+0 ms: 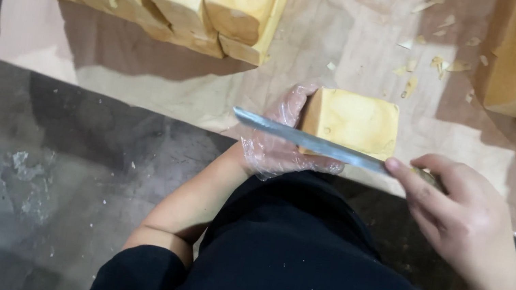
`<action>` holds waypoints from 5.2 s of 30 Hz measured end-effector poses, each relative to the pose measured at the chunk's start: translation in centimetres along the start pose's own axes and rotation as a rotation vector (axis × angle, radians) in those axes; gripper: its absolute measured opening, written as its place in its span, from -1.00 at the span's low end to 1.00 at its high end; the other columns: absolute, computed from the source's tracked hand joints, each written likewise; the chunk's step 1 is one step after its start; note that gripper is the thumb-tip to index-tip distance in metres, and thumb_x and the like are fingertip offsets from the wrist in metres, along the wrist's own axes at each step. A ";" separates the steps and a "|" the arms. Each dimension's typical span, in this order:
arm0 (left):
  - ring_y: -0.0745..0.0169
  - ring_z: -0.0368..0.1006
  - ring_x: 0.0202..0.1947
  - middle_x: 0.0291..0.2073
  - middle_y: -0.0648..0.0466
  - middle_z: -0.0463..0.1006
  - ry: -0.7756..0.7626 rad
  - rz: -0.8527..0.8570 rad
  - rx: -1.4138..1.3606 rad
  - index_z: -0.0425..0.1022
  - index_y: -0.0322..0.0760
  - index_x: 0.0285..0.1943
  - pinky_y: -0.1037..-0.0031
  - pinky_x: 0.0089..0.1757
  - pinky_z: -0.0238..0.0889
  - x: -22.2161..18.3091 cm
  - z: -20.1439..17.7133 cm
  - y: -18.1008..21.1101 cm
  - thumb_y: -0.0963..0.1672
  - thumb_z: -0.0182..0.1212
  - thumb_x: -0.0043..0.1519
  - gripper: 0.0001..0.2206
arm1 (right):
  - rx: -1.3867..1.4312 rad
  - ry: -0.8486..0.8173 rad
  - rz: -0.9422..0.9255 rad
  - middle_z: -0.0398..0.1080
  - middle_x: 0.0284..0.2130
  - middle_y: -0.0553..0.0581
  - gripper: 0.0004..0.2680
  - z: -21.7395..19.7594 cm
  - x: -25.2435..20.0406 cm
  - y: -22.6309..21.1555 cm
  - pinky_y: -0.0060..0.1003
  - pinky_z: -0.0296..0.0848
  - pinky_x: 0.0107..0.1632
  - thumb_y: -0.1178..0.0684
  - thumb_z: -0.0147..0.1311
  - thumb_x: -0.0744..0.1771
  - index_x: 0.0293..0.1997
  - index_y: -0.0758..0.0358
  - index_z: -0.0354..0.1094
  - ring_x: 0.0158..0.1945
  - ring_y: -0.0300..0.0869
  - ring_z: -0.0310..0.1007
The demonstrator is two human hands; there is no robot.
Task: The person uses a long knife to shave or trim the outer surfaces of loaf-shaped bread pieces, handling the pieces one at a time and placing them in stacks on the table.
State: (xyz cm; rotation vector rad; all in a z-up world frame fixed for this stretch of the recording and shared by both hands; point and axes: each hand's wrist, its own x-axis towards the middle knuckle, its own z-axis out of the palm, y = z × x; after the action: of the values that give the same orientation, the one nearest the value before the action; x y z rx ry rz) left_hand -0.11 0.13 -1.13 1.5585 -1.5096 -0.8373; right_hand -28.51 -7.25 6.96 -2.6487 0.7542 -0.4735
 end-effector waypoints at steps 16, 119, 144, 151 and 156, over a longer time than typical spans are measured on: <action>-0.06 0.44 0.21 0.17 -0.17 0.42 0.008 0.062 -0.018 0.17 -0.40 0.40 0.22 0.17 0.35 -1.0 -0.3 0.8 0.12 0.65 -0.09 -0.03 | -0.093 0.139 0.064 0.41 -0.24 0.20 -0.70 2.2 -2.1 0.2 -0.12 0.42 -0.21 0.20 0.29 0.26 0.10 0.03 0.54 -0.22 0.01 0.43; 0.14 0.44 0.27 0.19 0.00 0.46 -0.043 0.309 -0.348 0.23 -0.21 0.39 0.34 0.28 0.30 0.5 -1.6 1.1 -0.04 0.61 0.05 -0.24 | 0.095 -0.049 -0.062 0.41 -0.38 0.09 -0.72 -1.6 1.8 0.3 -0.22 0.37 -0.36 0.17 0.25 0.26 0.07 0.05 0.54 -0.42 -0.12 0.40; 0.18 0.32 0.31 0.23 0.00 0.37 -0.045 0.061 -0.512 0.13 -0.25 0.46 0.31 0.29 0.26 -1.2 -0.7 -1.6 -0.09 0.61 -0.04 -0.12 | 0.051 0.055 0.063 0.44 -0.35 0.14 -0.76 1.0 -2.1 3.7 -0.25 0.36 -0.34 0.22 0.30 0.28 0.05 0.16 0.57 -0.39 -0.14 0.41; 0.19 0.36 0.29 0.21 -0.01 0.41 0.101 0.089 -0.491 0.18 -0.26 0.41 0.30 0.28 0.30 -1.1 -0.4 -1.6 -0.13 0.59 -0.03 -0.19 | -0.029 0.283 0.246 0.49 -0.20 0.09 -0.80 2.1 -7.0 8.6 -0.44 0.42 -0.31 0.19 0.28 0.47 0.24 0.04 0.49 -0.29 -0.30 0.44; 0.18 0.32 0.33 0.25 -0.02 0.38 0.084 0.203 -0.545 0.17 -0.25 0.40 0.29 0.31 0.25 0.1 0.1 -0.4 -0.14 0.64 0.01 -0.19 | 0.124 0.142 -0.008 0.44 -0.32 0.12 -0.71 3.6 -2.6 1.2 -0.27 0.39 -0.36 0.24 0.26 0.26 0.09 0.13 0.52 -0.37 -0.15 0.42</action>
State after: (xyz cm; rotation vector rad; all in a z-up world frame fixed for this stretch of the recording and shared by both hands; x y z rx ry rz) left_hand -0.03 -0.01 -1.50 1.0105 -1.2200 -0.9524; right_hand -29.71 -5.91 2.65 -2.5246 0.7314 -0.6928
